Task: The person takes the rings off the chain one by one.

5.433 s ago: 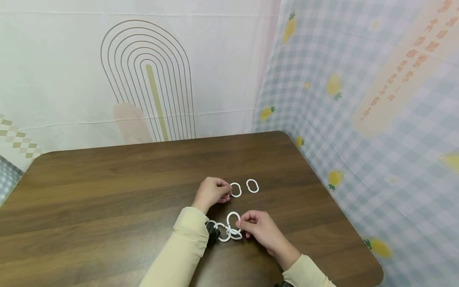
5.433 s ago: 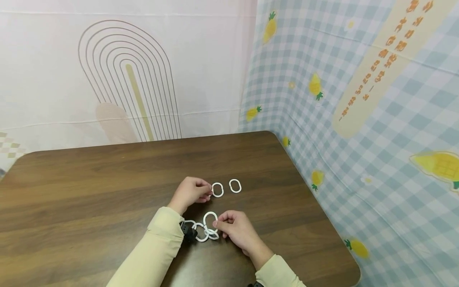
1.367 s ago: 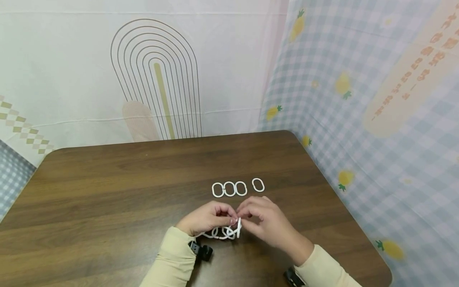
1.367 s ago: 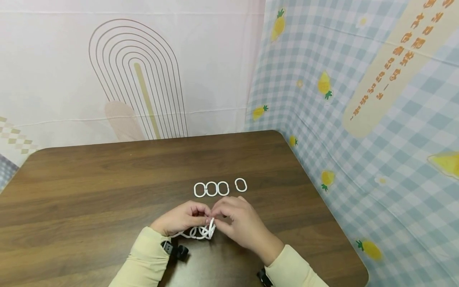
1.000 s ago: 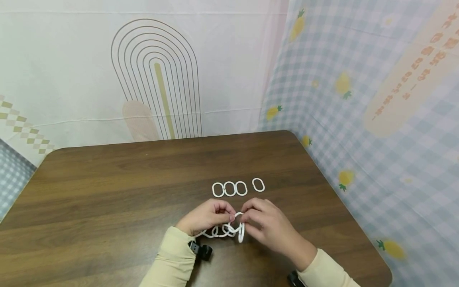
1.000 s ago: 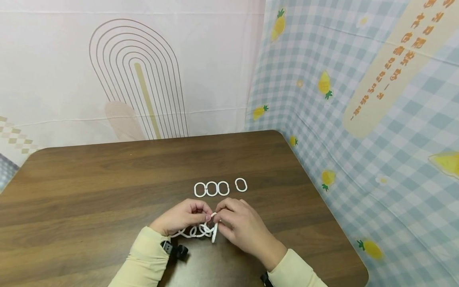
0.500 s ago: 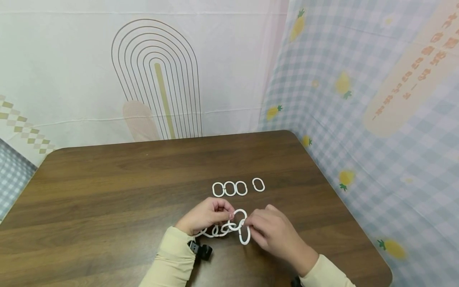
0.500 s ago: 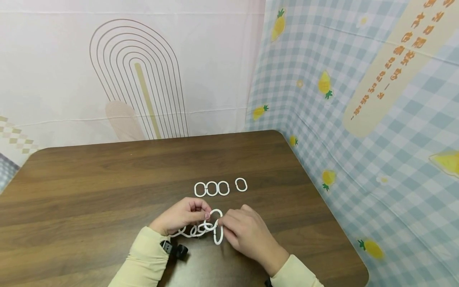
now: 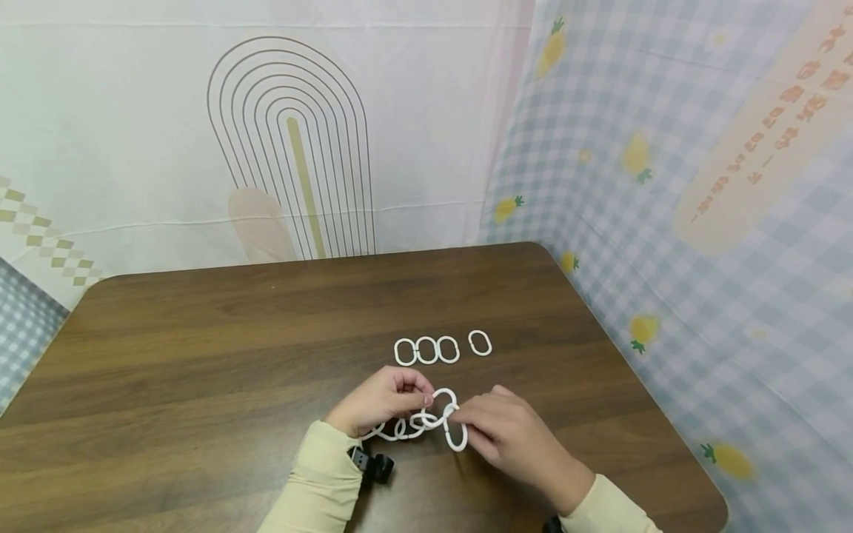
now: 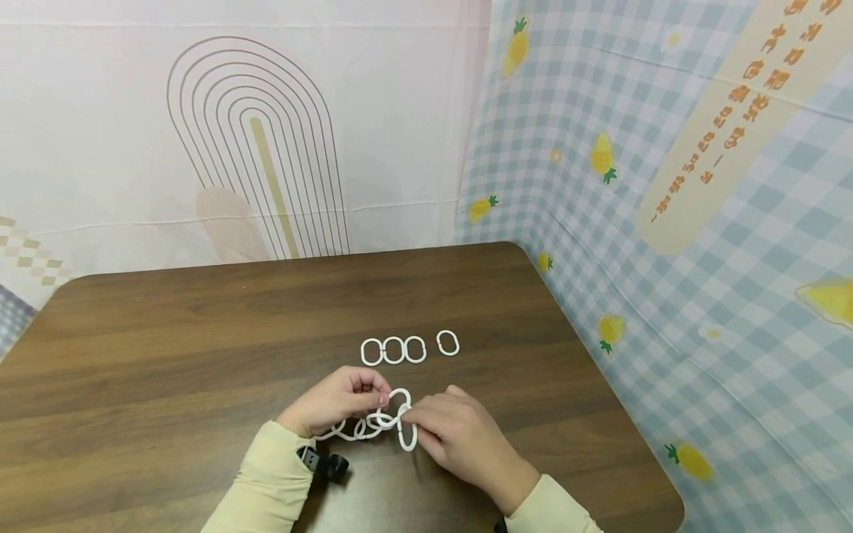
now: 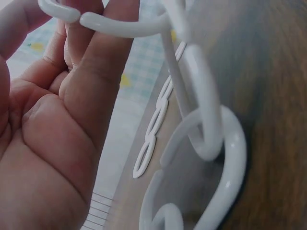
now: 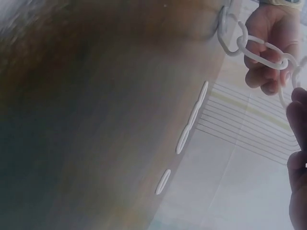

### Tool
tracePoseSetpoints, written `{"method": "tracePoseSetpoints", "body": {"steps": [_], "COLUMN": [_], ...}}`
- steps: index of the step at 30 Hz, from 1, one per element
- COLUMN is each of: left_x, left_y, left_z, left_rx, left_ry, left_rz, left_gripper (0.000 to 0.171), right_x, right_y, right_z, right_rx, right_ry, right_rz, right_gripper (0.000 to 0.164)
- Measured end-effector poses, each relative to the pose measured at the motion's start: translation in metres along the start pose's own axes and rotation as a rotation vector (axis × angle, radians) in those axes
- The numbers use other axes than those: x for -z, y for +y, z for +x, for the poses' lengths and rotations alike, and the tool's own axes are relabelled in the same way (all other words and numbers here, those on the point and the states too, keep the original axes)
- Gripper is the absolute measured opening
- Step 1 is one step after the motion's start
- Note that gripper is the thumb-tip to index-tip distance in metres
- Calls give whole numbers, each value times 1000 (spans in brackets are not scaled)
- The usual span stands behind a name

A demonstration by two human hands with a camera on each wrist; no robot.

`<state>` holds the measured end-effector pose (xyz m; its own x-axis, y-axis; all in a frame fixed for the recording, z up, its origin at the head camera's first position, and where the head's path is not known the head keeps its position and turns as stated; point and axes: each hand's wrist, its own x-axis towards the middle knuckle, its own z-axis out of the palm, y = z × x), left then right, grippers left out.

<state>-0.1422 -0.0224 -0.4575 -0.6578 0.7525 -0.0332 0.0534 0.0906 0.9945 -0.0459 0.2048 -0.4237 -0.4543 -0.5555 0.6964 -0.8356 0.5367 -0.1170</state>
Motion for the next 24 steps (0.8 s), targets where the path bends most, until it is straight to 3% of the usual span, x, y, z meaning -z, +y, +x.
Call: {"method": "tracePoseSetpoints", "body": {"steps": [4,9,18,24], "left_x": [4,8,9,10], "left_y": [-1,-2,-3,-4], "left_z": [-1,-2,-4,-5], "left_rx": [6,10,33,64], "left_ry": [30,38,21,-13], "left_rz": [-14,-25,-76,-149], "left_gripper": [23,22,25,24], "right_x": [1,0,-4,-5], "right_y": [-1,-2,-5,-5], "right_z": [-2,-2,-5,-3], "right_rx": [-54,-75,-302,-321], "right_ry": [21,67,105,121], "right_rz": [31,82,132,135], "right_gripper": [19,15,7,12]}}
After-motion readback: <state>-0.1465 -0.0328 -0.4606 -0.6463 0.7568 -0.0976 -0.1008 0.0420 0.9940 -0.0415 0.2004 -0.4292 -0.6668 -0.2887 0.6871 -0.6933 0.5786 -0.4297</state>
